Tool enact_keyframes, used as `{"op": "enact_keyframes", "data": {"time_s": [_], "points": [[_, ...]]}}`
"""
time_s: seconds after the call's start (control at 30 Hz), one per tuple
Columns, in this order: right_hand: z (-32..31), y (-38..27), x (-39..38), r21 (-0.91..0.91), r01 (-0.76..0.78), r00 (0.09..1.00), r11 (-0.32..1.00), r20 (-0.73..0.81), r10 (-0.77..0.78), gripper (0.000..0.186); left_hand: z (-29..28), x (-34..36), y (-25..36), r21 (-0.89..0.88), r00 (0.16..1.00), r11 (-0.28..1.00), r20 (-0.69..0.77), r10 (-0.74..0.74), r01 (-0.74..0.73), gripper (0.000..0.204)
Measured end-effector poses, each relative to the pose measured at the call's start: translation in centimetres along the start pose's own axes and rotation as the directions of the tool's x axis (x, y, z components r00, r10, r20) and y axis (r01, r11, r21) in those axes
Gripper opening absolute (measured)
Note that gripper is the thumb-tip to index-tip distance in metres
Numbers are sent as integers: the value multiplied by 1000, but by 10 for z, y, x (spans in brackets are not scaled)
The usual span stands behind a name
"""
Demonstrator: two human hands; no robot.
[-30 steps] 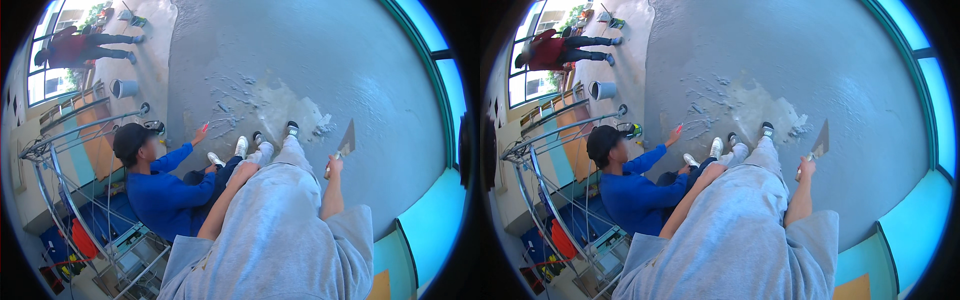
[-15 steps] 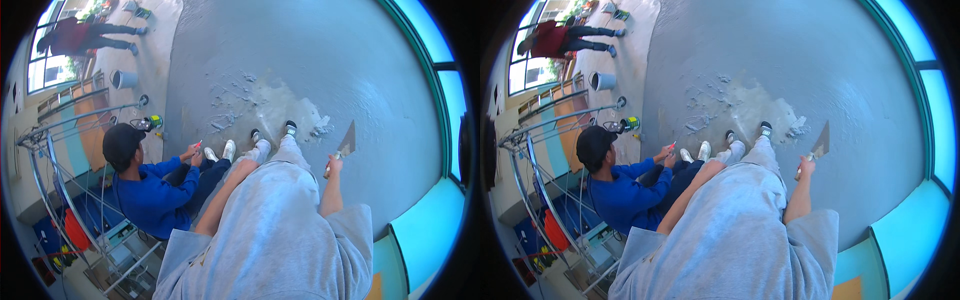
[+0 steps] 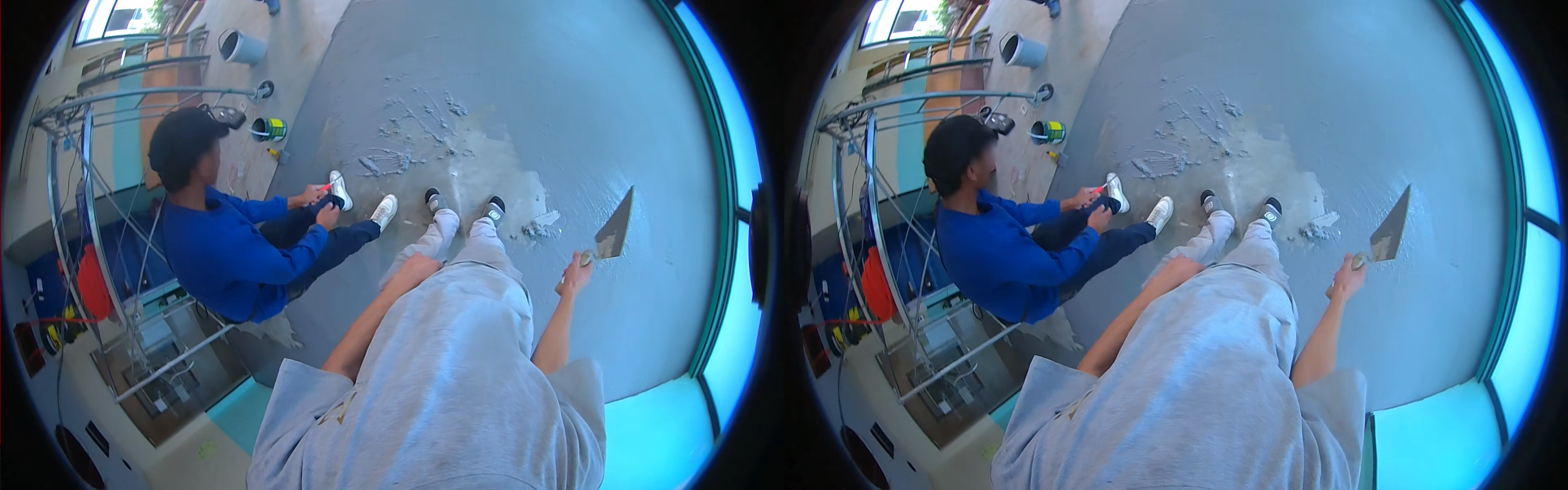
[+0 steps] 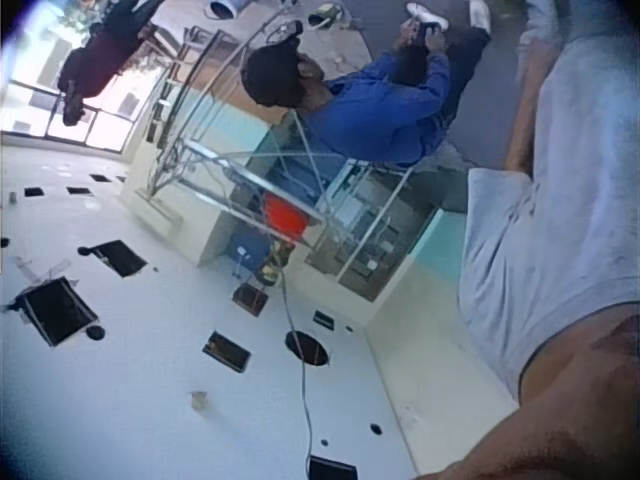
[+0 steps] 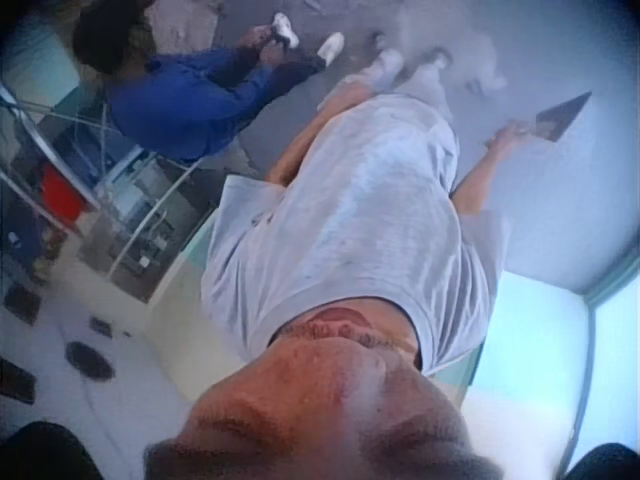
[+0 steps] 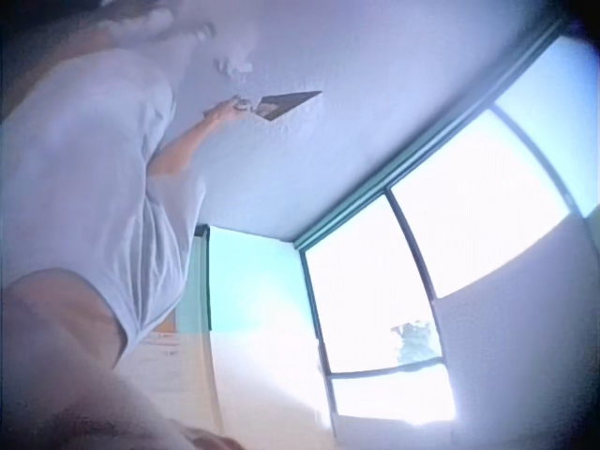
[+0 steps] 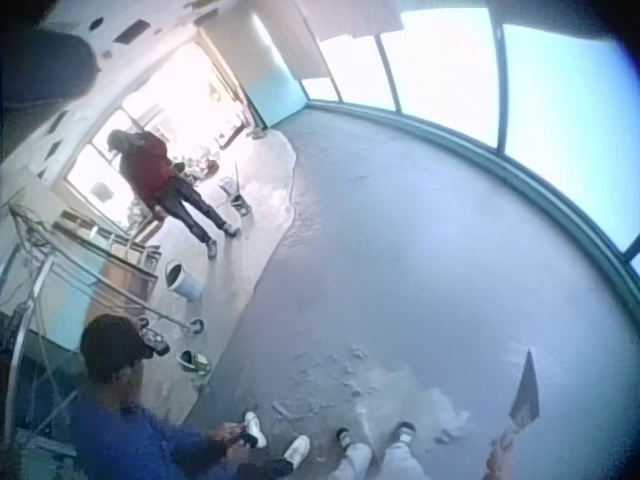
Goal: Spreading and leveling a wet compound on a floor using a hand trowel.
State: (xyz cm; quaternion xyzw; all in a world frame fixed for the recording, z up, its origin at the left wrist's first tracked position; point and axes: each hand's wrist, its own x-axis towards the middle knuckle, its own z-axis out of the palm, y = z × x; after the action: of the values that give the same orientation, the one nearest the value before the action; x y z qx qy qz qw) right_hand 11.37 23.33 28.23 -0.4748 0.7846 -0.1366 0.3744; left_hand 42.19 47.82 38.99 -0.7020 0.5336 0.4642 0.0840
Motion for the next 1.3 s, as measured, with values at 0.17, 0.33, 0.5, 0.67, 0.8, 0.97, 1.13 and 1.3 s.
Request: {"op": "enact_keyframes", "data": {"time_s": [0.17, 0.33, 0.5, 0.67, 0.8, 0.97, 1.13, 1.3], "points": [[1, -67, -6, -84, 405, 877, 910, -244, -413, 40, 20, -8, -8, -21, 1000, 1000, -16, -11, 10, 22], [16, -13, 62, -282, 329, 944, 901, 82, -319, 33, 17, 0, -9, 7, 997, 1000, 72, -10, 9, 24], [34, -12, 41, -272, 155, 973, 950, -125, -195, 30, 5, -14, -18, 1, 998, 998, -16, -66, 66, 24], [7, -12, 16, 16, 206, 918, 978, -349, -188, 28, -42, -15, -2, -84, 987, 993, 151, -64, 77, 27], [5, 17, 32, -345, -126, 992, 930, -21, 127, 26, -35, 1, -27, 51, 969, 997, 244, 39, -53, 27], [21, -30, -52, 81, 42, 913, 996, -408, -5, 35, -48, -2, -79, 155, 965, 977, 242, 106, -146, 26], [-8, 37, -75, -16, -85, 825, 996, -562, 61, 33, -75, 9, -77, 206, 881, 880, 311, 356, -428, 28], [56, 24, -146, -51, -429, 830, 902, -416, 371, 33, -86, 24, -180, 357, 852, 807, 421, 310, -470, 30]]}}
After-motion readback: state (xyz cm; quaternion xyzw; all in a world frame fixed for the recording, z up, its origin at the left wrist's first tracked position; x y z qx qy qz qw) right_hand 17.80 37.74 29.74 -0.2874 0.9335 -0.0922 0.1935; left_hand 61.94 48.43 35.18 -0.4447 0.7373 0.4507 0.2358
